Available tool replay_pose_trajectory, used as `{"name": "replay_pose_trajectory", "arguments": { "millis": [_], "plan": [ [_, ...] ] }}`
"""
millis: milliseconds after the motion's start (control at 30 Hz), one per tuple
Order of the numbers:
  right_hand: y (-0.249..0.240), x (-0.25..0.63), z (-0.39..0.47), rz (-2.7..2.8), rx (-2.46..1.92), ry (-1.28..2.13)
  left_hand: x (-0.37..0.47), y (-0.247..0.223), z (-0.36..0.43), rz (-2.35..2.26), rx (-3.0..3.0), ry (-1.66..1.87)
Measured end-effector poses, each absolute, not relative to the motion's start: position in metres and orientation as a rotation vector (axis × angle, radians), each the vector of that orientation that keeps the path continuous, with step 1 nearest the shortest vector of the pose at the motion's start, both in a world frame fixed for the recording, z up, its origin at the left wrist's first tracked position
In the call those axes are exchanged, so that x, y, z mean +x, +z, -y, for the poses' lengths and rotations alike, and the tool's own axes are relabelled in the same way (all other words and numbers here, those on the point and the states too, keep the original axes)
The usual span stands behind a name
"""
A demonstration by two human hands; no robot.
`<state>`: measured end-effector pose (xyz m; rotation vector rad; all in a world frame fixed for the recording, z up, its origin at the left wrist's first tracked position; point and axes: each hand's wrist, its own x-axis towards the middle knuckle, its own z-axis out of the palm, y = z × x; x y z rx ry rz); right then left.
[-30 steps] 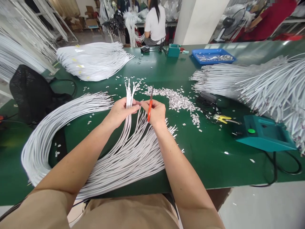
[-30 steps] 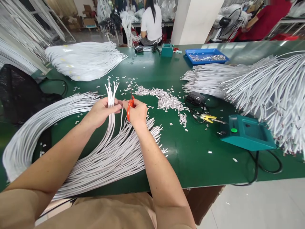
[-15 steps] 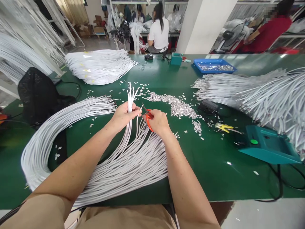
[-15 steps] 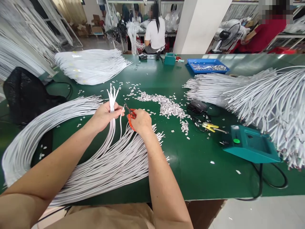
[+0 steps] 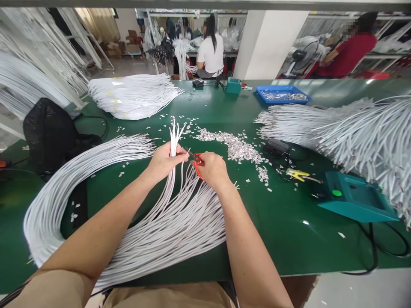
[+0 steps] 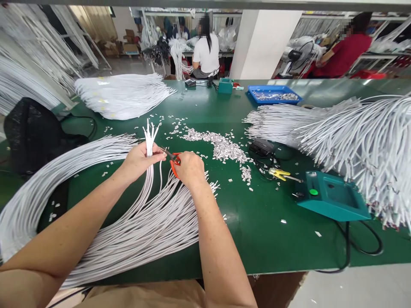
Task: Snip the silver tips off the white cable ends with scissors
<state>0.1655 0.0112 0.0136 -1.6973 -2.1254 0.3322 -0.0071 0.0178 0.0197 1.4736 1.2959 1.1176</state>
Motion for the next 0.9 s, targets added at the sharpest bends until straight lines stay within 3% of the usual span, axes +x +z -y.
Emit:
{"name": "replay_pose_trajectory", "arguments": {
  "millis": [500,700,900],
  "plan": [
    [0.0195,0.1606,-0.0058,2.126,-1.791,0.220,-0.0049,0.0192,-0.0144,-1.495,1.731,1.200],
    [0.0166,0.1626,-0.0090,2.109,-1.736,0.293,-0.0060,0.0199,-0.0184,-1.281,1.500,1.165],
    [0.0150,0.1672,-0.0150,1.637,-1.522,0.872,-0.0060,0.0203,-0.0170,-1.380,1.577,1.133]
  ]
}}
